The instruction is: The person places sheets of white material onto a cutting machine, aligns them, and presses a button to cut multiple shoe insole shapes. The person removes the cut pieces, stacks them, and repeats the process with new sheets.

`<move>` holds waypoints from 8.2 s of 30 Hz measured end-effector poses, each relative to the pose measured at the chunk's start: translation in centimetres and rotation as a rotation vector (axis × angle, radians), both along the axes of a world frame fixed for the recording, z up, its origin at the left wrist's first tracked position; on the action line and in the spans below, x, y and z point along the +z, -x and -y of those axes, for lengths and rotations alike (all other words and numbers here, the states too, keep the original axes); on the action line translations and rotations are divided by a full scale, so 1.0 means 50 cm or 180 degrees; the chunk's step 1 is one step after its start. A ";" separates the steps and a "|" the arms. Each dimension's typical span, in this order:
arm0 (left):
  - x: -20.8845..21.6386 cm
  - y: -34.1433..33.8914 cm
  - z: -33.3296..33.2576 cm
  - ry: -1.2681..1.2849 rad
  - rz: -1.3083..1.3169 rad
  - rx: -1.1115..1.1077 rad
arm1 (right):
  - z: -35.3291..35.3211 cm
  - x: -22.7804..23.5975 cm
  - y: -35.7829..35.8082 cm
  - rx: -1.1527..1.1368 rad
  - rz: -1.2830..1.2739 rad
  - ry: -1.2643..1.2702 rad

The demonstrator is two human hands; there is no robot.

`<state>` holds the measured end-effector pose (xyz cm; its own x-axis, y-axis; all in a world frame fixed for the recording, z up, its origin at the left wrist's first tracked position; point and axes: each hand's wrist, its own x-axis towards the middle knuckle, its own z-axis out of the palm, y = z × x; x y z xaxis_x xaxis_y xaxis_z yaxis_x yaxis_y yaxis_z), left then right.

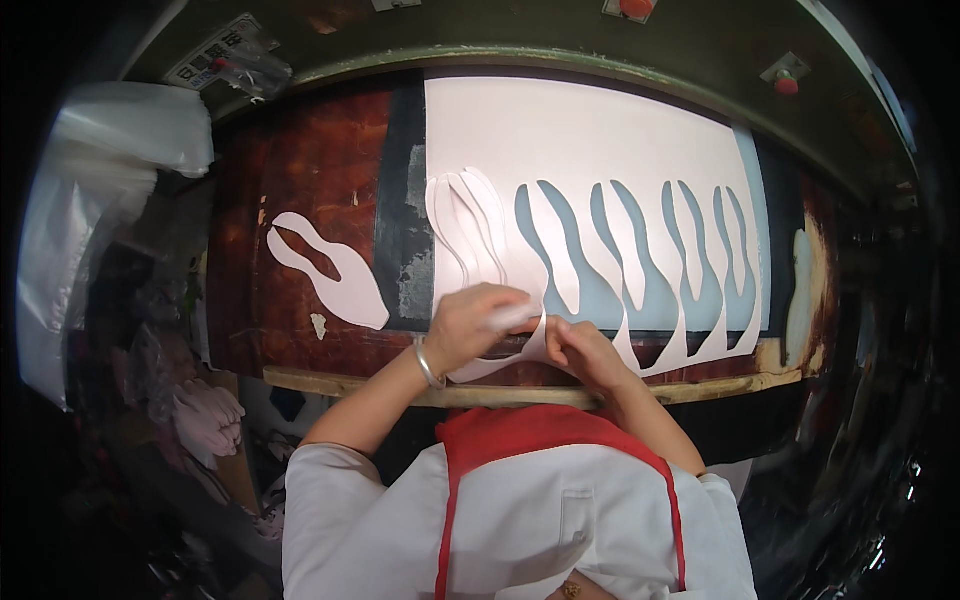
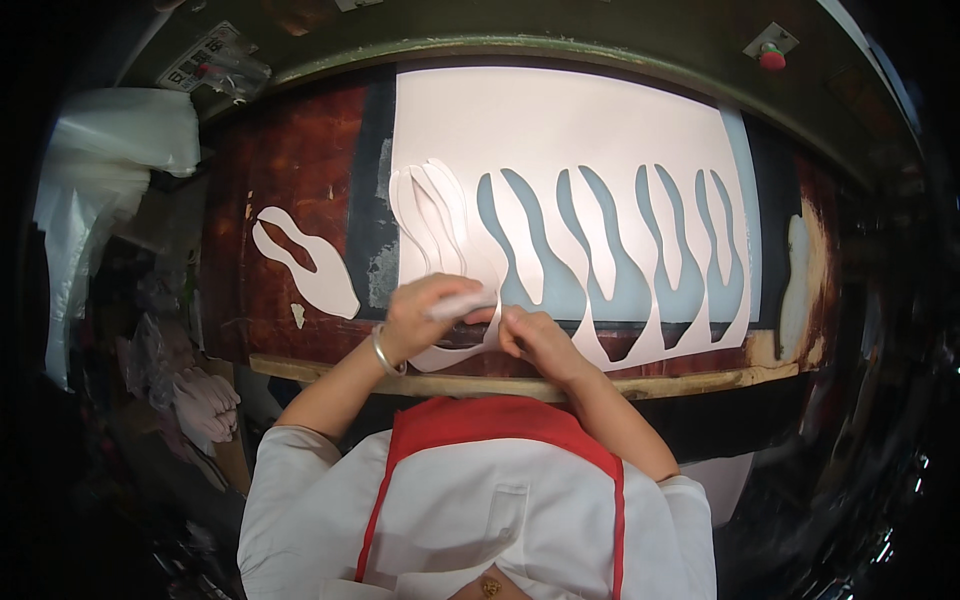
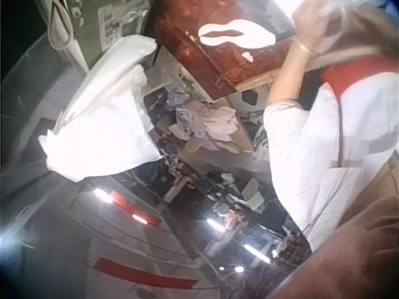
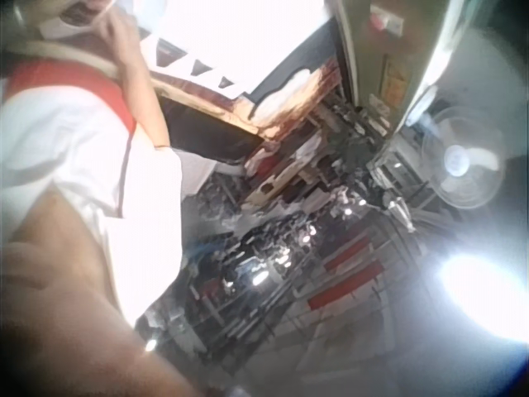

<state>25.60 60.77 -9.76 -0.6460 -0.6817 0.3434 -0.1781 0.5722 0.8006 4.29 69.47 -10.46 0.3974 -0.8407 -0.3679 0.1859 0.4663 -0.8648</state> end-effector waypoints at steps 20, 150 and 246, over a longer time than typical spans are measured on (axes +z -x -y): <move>0.161 -0.055 0.165 -0.2795 -0.3152 0.1850 | 0.155 0.111 -0.064 -0.0420 -0.2002 0.0932; -0.044 0.080 0.150 0.0592 0.1677 0.2752 | 0.093 0.105 0.263 -0.2299 -0.0654 0.1542; -0.276 -0.185 -0.450 0.0789 0.1736 0.2446 | -0.211 -0.163 -0.022 -0.1976 -0.3117 0.3332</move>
<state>34.83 83.25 -23.56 -0.1682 -0.9325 0.3195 -0.8838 0.2862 0.3700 5.37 80.01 -18.60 -0.1313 -0.8139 0.5660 -0.6950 -0.3316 -0.6381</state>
